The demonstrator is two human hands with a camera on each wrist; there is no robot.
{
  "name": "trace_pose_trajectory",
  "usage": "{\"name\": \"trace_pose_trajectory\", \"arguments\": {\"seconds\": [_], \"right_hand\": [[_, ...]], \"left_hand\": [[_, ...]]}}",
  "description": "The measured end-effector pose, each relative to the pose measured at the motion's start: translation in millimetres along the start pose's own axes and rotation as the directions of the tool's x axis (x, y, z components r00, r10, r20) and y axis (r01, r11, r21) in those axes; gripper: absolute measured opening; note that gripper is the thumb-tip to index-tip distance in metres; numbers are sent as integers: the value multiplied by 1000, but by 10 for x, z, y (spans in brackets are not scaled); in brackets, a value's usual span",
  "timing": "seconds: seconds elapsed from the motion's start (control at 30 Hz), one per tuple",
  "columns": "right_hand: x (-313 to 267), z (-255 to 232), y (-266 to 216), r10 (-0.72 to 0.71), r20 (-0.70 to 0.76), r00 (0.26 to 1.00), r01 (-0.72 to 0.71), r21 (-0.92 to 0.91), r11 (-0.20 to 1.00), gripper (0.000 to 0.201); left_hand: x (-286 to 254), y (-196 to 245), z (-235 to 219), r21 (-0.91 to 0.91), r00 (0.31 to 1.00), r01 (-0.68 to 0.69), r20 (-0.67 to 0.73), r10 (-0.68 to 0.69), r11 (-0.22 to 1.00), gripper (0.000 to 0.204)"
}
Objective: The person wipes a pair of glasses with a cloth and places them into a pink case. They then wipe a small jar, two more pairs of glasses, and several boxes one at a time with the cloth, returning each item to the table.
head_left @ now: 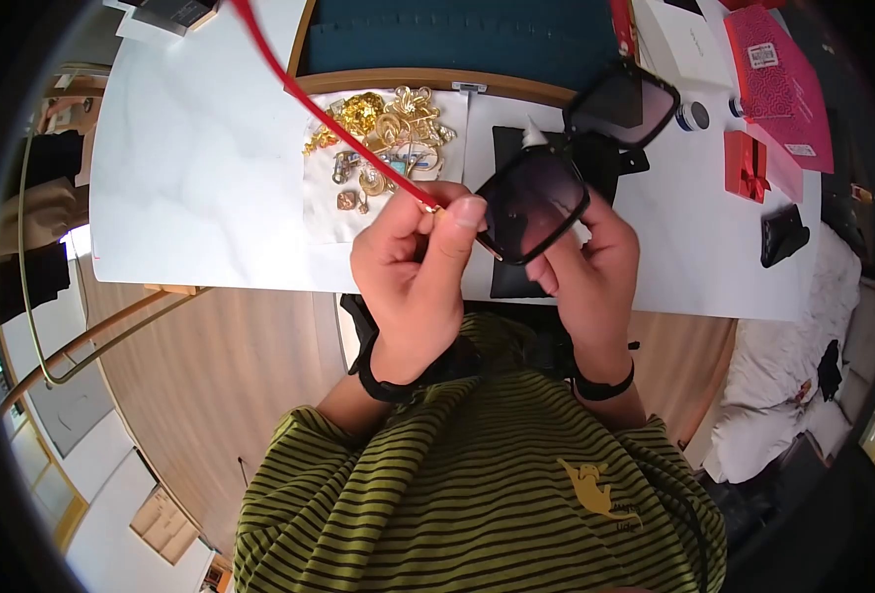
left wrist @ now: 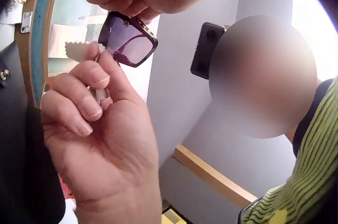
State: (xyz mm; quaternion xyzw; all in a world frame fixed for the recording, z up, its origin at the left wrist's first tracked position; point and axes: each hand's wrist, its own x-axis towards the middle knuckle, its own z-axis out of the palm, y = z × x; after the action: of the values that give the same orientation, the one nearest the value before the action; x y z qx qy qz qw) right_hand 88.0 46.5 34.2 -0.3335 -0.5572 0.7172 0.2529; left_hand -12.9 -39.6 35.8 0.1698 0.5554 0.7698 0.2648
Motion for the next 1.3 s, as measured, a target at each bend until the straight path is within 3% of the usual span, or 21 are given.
{"name": "trace_pose_trajectory", "arguments": {"seconds": [0.07,0.17,0.23,0.3,0.33,0.37,0.43,0.5,0.57,0.6,0.67,0.7,0.77,0.83,0.93,1.03,1.1,1.13,1.17,1.23,1.3], "right_hand": [[-21,-2,-75,41,142,989,-30,-78,996,18],[-20,-38,-59,88,213,973,-79,-50,996,26],[-15,-78,-33,86,194,977,-81,-34,996,35],[-8,-102,-8,9,51,999,-5,-92,996,40],[27,-71,15,-129,-24,991,122,-197,973,41],[50,-125,18,-128,-23,991,121,-197,973,41],[83,-296,10,-64,98,993,105,-506,856,40],[84,-307,29,-96,119,988,139,-439,887,36],[47,-261,-30,23,46,999,-13,-207,978,34],[30,-275,-43,25,48,999,-14,-207,978,34],[12,-312,-64,101,145,984,-128,195,972,37],[27,-336,-31,101,146,984,-129,195,972,37],[81,-380,69,65,303,951,-252,636,730,44],[86,-351,72,107,280,954,-272,658,702,47],[69,-356,144,152,348,925,-349,624,699,55],[39,-314,152,13,379,925,-267,627,732,44],[27,-281,57,83,301,950,-137,164,977,31],[2,-223,-5,139,226,964,-160,79,984,20],[1,-184,2,139,225,964,-161,80,984,20],[3,-136,9,106,62,992,-107,3,994,14],[-3,-144,-51,130,99,987,-125,-56,991,15]], "left_hand": [[-11,-29,-35,16,999,-23,30,23,1000,11],[-21,-44,-73,8,997,-7,75,7,1000,10],[-8,-43,-66,38,999,-49,24,48,998,10],[5,-28,-59,33,999,-48,-6,48,998,11],[22,-33,-76,39,998,-64,-18,65,997,11],[35,-37,-89,45,996,-81,-29,82,996,12],[47,-38,-104,54,996,-79,-35,81,995,12],[52,-50,-119,45,997,-70,-38,72,997,12],[50,-48,-122,36,997,-64,-36,65,997,12],[45,-49,-119,28,998,-58,-35,59,998,11],[48,-46,-115,37,996,-73,-39,75,997,12],[47,-46,-110,47,995,-88,-41,90,995,12],[45,-55,-107,59,993,-100,-57,104,993,12],[46,-62,-109,73,991,-110,-70,116,991,12],[48,-65,-116,59,988,-128,-73,132,990,13],[47,-59,-111,40,992,-111,-63,113,993,13],[44,-66,-98,41,991,-111,-67,114,993,13],[45,-69,-102,41,991,-111,-67,113,993,13],[46,-74,-111,42,992,-107,-66,109,993,13],[48,-73,-119,42,992,-103,-66,105,994,13],[47,-66,-123,35,993,-90,-68,93,995,13]]}}
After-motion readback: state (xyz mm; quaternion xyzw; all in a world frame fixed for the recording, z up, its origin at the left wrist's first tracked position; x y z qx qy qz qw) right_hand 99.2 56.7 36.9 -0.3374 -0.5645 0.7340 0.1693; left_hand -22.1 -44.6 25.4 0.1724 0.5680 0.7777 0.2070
